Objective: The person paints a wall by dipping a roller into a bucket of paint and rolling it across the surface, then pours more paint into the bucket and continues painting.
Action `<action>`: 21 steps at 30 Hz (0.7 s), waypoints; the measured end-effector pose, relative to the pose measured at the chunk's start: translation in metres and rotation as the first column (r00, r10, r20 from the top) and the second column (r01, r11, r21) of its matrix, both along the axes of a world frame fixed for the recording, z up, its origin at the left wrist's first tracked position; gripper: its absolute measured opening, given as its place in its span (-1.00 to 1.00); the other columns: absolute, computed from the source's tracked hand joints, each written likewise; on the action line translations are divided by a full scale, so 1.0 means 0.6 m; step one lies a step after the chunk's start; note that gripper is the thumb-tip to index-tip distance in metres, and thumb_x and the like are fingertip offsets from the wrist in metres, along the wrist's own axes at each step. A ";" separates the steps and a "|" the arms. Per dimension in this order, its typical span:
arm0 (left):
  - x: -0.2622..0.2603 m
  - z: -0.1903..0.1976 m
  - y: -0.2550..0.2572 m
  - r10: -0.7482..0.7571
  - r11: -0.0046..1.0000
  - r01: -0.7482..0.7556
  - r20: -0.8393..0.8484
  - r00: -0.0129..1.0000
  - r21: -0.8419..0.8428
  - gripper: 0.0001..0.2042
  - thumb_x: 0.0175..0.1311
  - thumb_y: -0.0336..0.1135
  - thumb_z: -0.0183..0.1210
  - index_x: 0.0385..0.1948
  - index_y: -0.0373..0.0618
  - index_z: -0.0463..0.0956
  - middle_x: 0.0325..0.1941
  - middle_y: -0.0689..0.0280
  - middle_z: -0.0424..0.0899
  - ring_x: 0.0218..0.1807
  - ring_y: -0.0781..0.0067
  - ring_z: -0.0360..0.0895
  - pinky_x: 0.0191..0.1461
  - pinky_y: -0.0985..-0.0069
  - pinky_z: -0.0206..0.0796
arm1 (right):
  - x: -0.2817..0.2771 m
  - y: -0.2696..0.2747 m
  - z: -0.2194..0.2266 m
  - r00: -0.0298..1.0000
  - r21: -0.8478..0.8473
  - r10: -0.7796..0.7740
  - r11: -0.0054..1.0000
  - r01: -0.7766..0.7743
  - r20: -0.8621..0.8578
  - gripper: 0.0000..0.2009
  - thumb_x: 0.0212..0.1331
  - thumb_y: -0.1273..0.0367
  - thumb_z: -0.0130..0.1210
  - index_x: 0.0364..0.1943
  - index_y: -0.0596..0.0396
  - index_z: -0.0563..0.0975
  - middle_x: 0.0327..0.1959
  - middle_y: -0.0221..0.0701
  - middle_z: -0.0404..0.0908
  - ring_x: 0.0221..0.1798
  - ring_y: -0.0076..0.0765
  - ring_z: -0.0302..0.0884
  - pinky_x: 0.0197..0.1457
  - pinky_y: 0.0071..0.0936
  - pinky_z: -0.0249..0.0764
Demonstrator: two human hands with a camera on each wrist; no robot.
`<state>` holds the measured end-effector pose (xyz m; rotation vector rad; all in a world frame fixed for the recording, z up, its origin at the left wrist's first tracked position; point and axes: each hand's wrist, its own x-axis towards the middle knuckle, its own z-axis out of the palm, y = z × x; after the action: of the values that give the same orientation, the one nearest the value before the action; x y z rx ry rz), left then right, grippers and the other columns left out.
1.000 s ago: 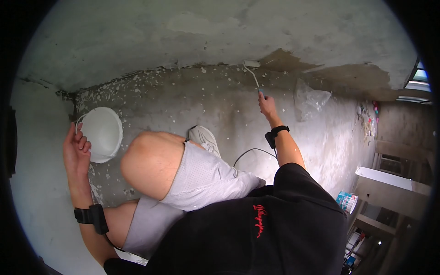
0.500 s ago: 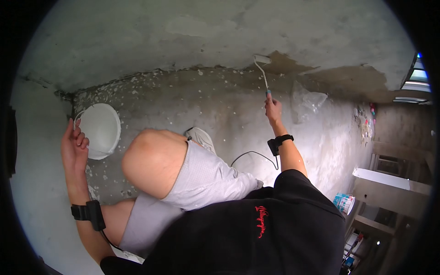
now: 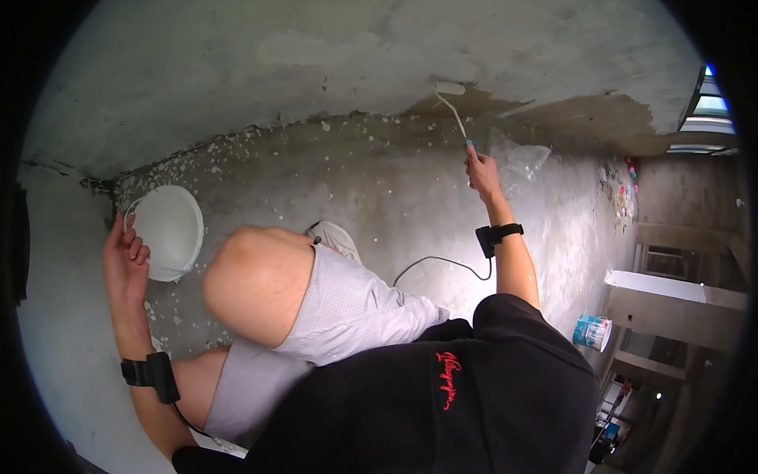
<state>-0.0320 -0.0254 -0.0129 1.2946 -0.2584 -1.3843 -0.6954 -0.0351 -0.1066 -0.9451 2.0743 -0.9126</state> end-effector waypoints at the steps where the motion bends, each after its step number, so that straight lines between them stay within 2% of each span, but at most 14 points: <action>1: 0.000 0.002 0.000 -0.008 1.000 0.008 -0.011 1.000 -0.003 -0.71 0.40 -0.19 0.13 -0.07 -0.24 0.39 -0.59 0.55 0.16 -0.62 0.75 0.03 -0.59 0.69 -0.13 | -0.008 -0.010 -0.022 1.000 0.054 0.012 0.998 -0.011 -0.026 -0.46 0.27 -0.11 0.05 -0.49 0.14 0.49 -0.66 -0.54 0.34 -0.70 -0.61 0.20 -0.68 -0.57 0.14; 6: 0.000 0.008 0.001 0.016 1.000 -0.016 0.002 1.000 0.026 -0.73 0.42 -0.20 0.10 -0.08 -0.23 0.40 -0.59 0.55 0.18 -0.62 0.75 0.04 -0.59 0.69 -0.12 | -0.005 -0.080 -0.127 0.995 0.172 0.032 0.985 -0.015 -0.097 -0.48 0.23 -0.02 0.11 -0.50 0.27 0.54 -0.65 -0.43 0.44 -0.69 -0.46 0.30 -0.65 -0.45 0.24; 7: 0.003 0.006 0.003 0.015 1.000 -0.015 0.001 1.000 0.018 -0.73 0.42 -0.20 0.10 -0.08 -0.23 0.40 -0.59 0.55 0.19 -0.62 0.75 0.05 -0.59 0.70 -0.11 | 0.000 -0.093 -0.144 0.995 0.177 0.039 0.984 -0.022 -0.094 -0.48 0.23 -0.02 0.11 -0.50 0.27 0.54 -0.65 -0.43 0.44 -0.69 -0.46 0.30 -0.65 -0.45 0.24; 9: 0.015 -0.007 0.004 0.026 0.999 -0.026 0.004 1.000 0.025 -0.71 0.41 -0.19 0.12 -0.07 -0.23 0.40 -0.58 0.55 0.20 -0.61 0.75 0.04 -0.58 0.69 -0.11 | 0.004 -0.108 -0.176 0.996 0.249 0.022 0.969 0.001 -0.090 -0.51 0.23 -0.05 0.11 -0.51 0.14 0.50 -0.65 -0.51 0.36 -0.68 -0.52 0.22 -0.63 -0.51 0.15; 11: 0.021 -0.013 0.003 0.024 0.999 -0.024 0.005 1.000 0.023 -0.69 0.39 -0.17 0.14 -0.05 -0.24 0.41 -0.57 0.55 0.21 -0.61 0.75 0.03 -0.57 0.69 -0.11 | -0.006 -0.107 -0.194 0.997 0.246 0.021 0.969 -0.003 -0.071 -0.51 0.22 -0.03 0.12 -0.51 0.20 0.52 -0.66 -0.47 0.39 -0.68 -0.48 0.26 -0.63 -0.47 0.19; 13: 0.023 -0.016 0.004 0.046 0.999 -0.046 0.009 0.999 0.025 -0.69 0.40 -0.18 0.13 -0.05 -0.25 0.40 -0.58 0.55 0.21 -0.60 0.76 0.04 -0.57 0.69 -0.10 | -0.011 -0.106 -0.190 0.998 0.238 0.021 0.971 -0.007 -0.056 -0.50 0.21 -0.01 0.13 -0.51 0.25 0.54 -0.66 -0.42 0.42 -0.69 -0.44 0.30 -0.63 -0.44 0.22; 19: 0.018 -0.012 0.003 0.024 1.000 -0.024 0.007 1.000 0.005 -0.70 0.40 -0.20 0.12 -0.05 -0.26 0.40 -0.58 0.55 0.21 -0.61 0.76 0.05 -0.57 0.69 -0.10 | -0.025 -0.027 -0.133 0.998 0.067 -0.068 0.995 0.068 -0.003 -0.50 0.21 -0.07 0.13 -0.54 0.13 0.52 -0.68 -0.52 0.37 -0.70 -0.57 0.26 -0.66 -0.54 0.17; 21: 0.015 -0.009 0.003 0.025 1.000 -0.025 0.010 1.000 0.011 -0.71 0.40 -0.20 0.12 -0.06 -0.25 0.41 -0.58 0.55 0.21 -0.61 0.75 0.05 -0.57 0.69 -0.10 | -0.031 0.004 -0.094 0.990 -0.145 -0.113 0.982 0.125 0.085 -0.55 0.28 -0.06 0.10 -0.48 0.04 0.48 -0.69 -0.64 0.28 -0.72 -0.72 0.09 -0.69 -0.66 -0.03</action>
<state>-0.0228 -0.0235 -0.0182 1.3102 -0.2410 -1.3602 -0.7137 -0.0326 -0.1633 -0.8550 2.0374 -1.1629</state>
